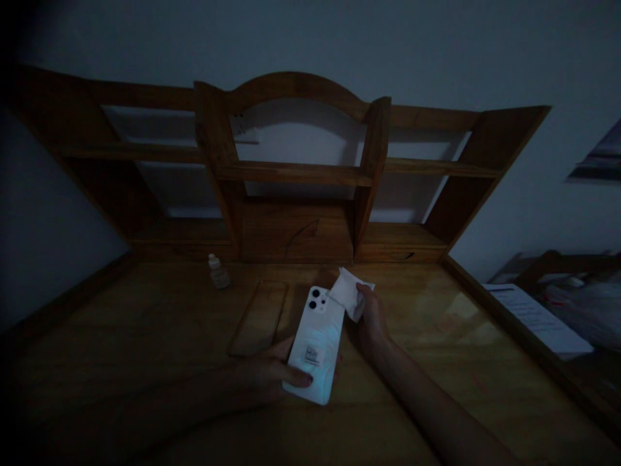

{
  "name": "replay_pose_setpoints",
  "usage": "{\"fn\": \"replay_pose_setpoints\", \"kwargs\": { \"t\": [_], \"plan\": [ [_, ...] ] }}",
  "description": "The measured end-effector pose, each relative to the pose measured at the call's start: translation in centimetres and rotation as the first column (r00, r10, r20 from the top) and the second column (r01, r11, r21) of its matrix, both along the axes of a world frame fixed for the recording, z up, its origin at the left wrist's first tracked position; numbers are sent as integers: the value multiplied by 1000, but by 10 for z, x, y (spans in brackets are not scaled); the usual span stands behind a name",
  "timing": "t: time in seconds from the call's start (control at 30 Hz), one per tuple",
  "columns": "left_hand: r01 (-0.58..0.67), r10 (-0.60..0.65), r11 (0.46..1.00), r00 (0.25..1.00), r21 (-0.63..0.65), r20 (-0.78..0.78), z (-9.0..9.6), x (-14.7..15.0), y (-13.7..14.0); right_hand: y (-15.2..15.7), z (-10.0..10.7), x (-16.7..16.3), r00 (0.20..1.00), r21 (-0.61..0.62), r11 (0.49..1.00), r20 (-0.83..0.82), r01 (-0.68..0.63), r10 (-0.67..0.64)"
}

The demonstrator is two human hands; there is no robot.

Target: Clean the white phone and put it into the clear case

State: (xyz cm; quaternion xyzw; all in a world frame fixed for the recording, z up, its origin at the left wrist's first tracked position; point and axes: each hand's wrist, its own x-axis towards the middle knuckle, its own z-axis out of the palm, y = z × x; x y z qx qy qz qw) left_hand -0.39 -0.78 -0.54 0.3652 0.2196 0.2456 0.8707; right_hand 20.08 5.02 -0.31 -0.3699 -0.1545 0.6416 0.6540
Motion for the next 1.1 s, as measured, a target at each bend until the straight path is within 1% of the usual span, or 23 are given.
{"fn": "replay_pose_setpoints", "kwargs": {
  "t": [0.1, 0.2, 0.37, 0.53, 0.7, 0.83, 1.0, 1.1],
  "plan": [
    [-10, 10, 999, 1000, -30, 6, -8, 0, 2, 0, 3, -2, 999, -15, 1000, -30, -17, 17],
    [-36, 37, 998, 999, -45, 8, -12, 1, 2, 0, 2, -2, 1000, -38, 999, -19, 1, -2],
    [-21, 21, 1000, 1000, 0, 8, -7, 0, -2, -1, 0, 0, 999, -17, 999, 23, -33, 33],
    [-8, 8, 1000, 1000, 21, 7, -6, 0, -3, -1, 3, -1, 999, -25, 1000, 39, -8, 9],
    [15, -16, 999, 1000, 40, 26, -6, 1, -1, -1, 6, -2, 999, -32, 999, 38, -11, 12],
    [-29, 28, 1000, 998, 4, 48, -10, 2, 0, -2, 6, -2, 1000, -17, 1000, -4, -19, 19],
    [-39, 40, 999, 998, -37, 48, -10, 2, -1, 0, 4, 1, 1000, -13, 1000, -16, 4, -4],
    [-54, 58, 995, 997, -80, 48, -9, 3, 0, 1, 1, 1, 1000, -50, 999, -15, 13, -14]
  ]
}}
